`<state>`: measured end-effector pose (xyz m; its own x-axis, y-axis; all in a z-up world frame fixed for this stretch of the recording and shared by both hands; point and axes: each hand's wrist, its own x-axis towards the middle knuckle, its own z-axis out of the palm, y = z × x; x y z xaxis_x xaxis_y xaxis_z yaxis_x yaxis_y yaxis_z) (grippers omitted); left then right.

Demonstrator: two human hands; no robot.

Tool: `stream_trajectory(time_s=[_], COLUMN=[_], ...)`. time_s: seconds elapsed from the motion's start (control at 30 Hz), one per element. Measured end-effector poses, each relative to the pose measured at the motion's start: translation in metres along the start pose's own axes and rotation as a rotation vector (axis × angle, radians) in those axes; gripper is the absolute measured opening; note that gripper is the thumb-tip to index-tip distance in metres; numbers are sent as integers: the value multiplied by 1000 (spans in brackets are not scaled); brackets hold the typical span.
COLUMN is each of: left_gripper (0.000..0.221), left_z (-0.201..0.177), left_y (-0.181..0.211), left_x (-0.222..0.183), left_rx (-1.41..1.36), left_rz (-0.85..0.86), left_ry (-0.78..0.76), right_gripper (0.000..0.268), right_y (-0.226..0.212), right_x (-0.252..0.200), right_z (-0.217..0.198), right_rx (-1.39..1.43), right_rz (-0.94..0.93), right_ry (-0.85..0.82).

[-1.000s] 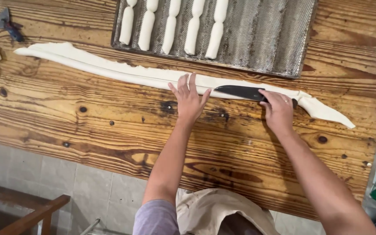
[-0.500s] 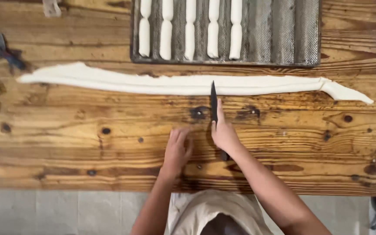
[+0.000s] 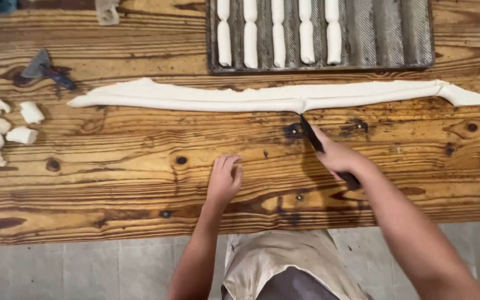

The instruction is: Cutting dough into strips, rolling them into long cylinders, and placing them on a baking tray

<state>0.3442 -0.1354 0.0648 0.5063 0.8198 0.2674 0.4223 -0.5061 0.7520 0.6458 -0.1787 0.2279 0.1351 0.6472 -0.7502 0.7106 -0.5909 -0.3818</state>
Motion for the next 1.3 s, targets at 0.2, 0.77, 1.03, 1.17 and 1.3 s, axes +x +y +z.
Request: stream_trajectory(time_s=[0.2,0.77,1.03,1.17,1.3], left_gripper=[21,52,91,92,93], left_z=[-15,-98,-92,-108,-100], left_y=[-16,-26,-124,-122,-149], left_x=[21,43,137,148,140], left_rx=[-11,346,590,599,440], left_rz=[-143,-219,-324,-399,-390], left_ry=[-28,-191,-53,-309,-318], right_gripper=[80,36,38,42,37], right_y=[-9,-1,-8,-18,-28], right_x=[10,240,220,212,200], right_z=[16,73,69,72,99], right_rx=[76,-437,-513,-638,-717], right_rz=[-269,-952,-843,-740,-596], right_ry=[246,997,891,954,1050])
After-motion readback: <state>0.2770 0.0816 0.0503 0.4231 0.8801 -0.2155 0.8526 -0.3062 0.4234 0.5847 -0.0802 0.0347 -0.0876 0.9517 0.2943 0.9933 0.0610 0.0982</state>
